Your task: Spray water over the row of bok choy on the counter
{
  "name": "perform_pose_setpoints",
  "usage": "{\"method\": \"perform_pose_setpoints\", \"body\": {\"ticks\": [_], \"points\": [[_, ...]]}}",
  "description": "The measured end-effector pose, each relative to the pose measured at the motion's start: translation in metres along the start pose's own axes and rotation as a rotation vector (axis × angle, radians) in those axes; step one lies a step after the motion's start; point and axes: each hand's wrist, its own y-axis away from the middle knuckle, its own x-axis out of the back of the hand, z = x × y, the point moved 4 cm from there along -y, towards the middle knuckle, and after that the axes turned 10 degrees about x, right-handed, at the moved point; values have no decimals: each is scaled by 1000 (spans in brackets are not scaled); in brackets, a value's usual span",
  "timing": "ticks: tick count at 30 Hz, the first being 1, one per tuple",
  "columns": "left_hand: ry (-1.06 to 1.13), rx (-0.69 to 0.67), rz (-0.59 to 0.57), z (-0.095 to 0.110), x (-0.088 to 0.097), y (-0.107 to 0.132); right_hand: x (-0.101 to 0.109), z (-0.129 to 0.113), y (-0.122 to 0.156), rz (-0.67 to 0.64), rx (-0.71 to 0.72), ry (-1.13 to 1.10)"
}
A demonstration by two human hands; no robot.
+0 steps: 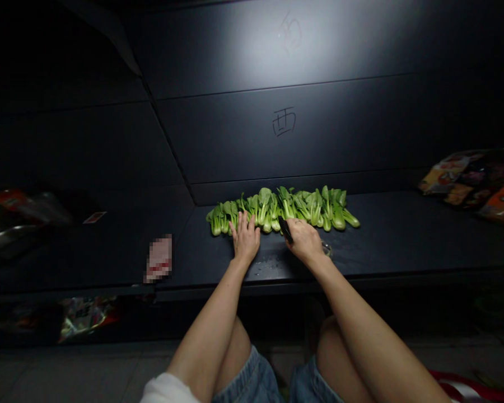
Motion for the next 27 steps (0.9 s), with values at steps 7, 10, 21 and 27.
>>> {"method": "perform_pose_setpoints", "body": {"ticks": [7,10,21,27], "points": [[-5,24,9,-11,2,-1,-3,-13,-6,12,68,-28],[1,34,18,-16,3,-2,-3,-19,-9,9,79,-52],[-1,75,5,-33,10,-1,-4,-46,-18,-16,167,-23],[-14,114,16,-47,10,-2,-5,-52,-20,-29,177,-47]]}}
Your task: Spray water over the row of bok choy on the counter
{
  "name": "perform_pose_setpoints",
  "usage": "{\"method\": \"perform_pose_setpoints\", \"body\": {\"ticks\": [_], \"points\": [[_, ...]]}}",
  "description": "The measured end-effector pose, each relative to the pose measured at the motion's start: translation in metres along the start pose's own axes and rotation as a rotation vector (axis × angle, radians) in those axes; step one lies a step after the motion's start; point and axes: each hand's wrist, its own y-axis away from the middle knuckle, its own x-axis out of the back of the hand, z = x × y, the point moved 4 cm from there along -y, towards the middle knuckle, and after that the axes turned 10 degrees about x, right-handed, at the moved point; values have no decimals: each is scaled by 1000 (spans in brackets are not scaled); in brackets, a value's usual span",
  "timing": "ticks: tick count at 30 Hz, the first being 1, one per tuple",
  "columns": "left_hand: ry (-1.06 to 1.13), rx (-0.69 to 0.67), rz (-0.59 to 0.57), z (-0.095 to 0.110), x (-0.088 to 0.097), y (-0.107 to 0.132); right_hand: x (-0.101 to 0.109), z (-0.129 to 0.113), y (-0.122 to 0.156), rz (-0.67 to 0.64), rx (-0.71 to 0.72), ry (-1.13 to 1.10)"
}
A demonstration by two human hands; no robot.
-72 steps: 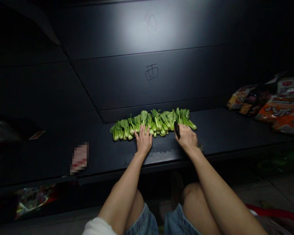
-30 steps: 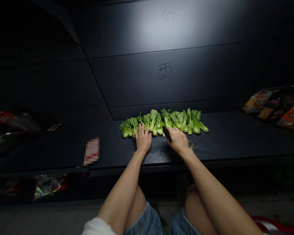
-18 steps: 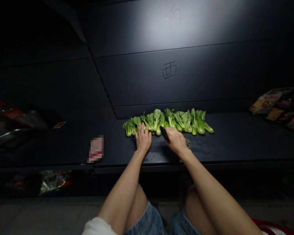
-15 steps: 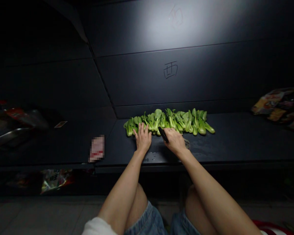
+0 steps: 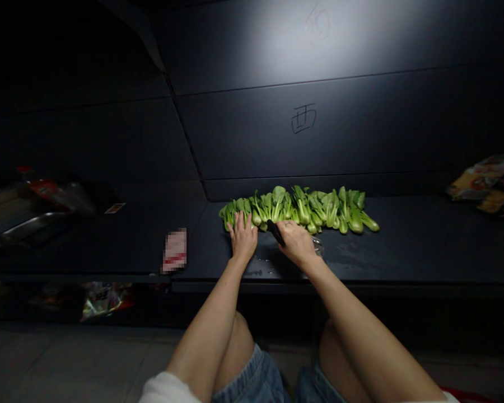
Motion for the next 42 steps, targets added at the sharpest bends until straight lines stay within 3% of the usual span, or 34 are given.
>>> {"method": "perform_pose_setpoints", "body": {"ticks": [20,34,42], "points": [[29,75,-32,-19,-2,-2,-7,-21,-13,37,89,-12],[101,255,-16,-47,-5,-8,-10,-39,-21,6,181,37],[115,252,-63,-51,-6,-7,-12,-48,-25,-11,199,54]]}}
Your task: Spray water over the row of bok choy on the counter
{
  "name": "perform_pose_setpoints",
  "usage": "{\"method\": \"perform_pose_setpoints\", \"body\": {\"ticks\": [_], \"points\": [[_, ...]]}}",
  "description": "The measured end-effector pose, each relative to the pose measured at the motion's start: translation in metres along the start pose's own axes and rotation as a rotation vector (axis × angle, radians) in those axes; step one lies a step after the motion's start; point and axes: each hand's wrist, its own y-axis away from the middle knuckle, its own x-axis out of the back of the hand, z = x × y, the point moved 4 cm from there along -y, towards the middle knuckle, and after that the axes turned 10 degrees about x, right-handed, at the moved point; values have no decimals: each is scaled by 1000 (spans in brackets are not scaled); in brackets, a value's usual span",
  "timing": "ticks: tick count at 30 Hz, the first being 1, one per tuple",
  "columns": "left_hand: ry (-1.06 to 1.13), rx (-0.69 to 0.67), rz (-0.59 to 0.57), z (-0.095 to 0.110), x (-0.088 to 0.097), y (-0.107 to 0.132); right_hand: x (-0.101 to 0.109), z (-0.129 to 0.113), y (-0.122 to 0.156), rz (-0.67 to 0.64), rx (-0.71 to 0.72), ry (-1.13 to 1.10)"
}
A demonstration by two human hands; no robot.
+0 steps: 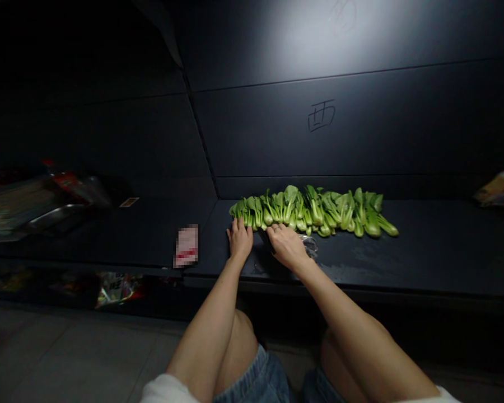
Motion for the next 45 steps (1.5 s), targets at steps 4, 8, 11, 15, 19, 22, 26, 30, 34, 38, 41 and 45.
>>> {"method": "perform_pose_setpoints", "body": {"ticks": [4,8,11,15,19,22,26,30,34,38,41,45], "points": [[-8,-7,-4,-2,0,-1,1,-2,-2,5,1,-5],[-13,-15,4,-3,-1,-1,3,-3,-4,21,-4,-46],[-20,-19,7,-2,-1,0,3,-4,-5,28,-1,-61],[-16,-34,3,-3,-2,-1,2,-7,-5,41,21,-40],[-10,-42,-6,-4,-2,0,2,-9,-5,33,49,-33],[-10,-49,-8,-4,-2,1,3,-8,-5,22,58,-48],[-27,-42,-27,-2,-2,2,1,-6,-5,5,61,-74],[-40,-39,-40,0,-2,4,0,-6,-5,25,51,-61],[-39,-48,-42,4,-1,5,3,-1,-1,64,-2,-66],[-52,-63,-44,10,0,6,7,11,7,74,-46,-95],[-61,-91,-41,16,1,7,7,19,13,53,-67,-103],[-51,-149,-5,24,-1,11,6,24,17,53,-71,-71]]}}
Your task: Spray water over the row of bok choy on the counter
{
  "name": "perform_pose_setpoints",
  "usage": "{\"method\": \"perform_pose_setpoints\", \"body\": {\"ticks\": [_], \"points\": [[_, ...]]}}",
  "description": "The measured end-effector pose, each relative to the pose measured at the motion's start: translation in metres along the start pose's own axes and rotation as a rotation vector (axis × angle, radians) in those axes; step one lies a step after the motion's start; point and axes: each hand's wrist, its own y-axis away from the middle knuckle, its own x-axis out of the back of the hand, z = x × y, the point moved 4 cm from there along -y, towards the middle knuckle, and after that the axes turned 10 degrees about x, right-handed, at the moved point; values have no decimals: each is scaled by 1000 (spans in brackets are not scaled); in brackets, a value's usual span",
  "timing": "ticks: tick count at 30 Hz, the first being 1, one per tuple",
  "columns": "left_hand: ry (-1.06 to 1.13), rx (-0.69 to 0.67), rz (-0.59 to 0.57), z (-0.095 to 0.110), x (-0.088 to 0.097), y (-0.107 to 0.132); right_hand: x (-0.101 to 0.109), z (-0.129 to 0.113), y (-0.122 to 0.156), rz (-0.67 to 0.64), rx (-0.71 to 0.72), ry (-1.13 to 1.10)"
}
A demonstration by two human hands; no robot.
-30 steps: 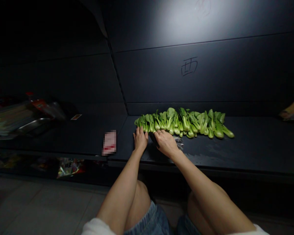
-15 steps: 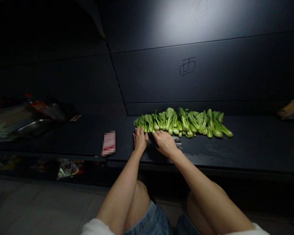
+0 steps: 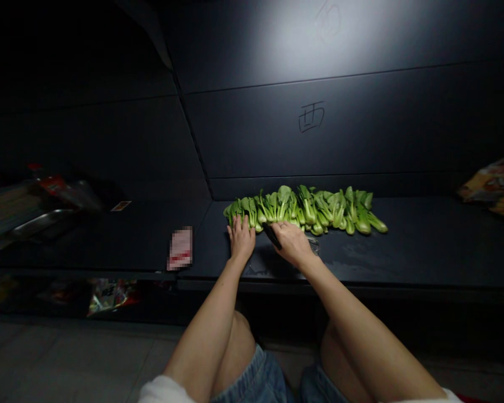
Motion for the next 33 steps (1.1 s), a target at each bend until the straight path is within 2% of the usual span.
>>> {"method": "perform_pose_setpoints", "body": {"ticks": [5,12,22,33], "points": [[2,-39,37,13,-2,3,-1,4,5,8,-7,24],[-13,-96,3,34,-2,9,-2,17,14,-14,-38,38],[-41,-143,6,48,-7,15,0,20,20,-64,-54,109],[-11,-183,5,64,-13,18,6,36,36,-38,-106,80]]}}
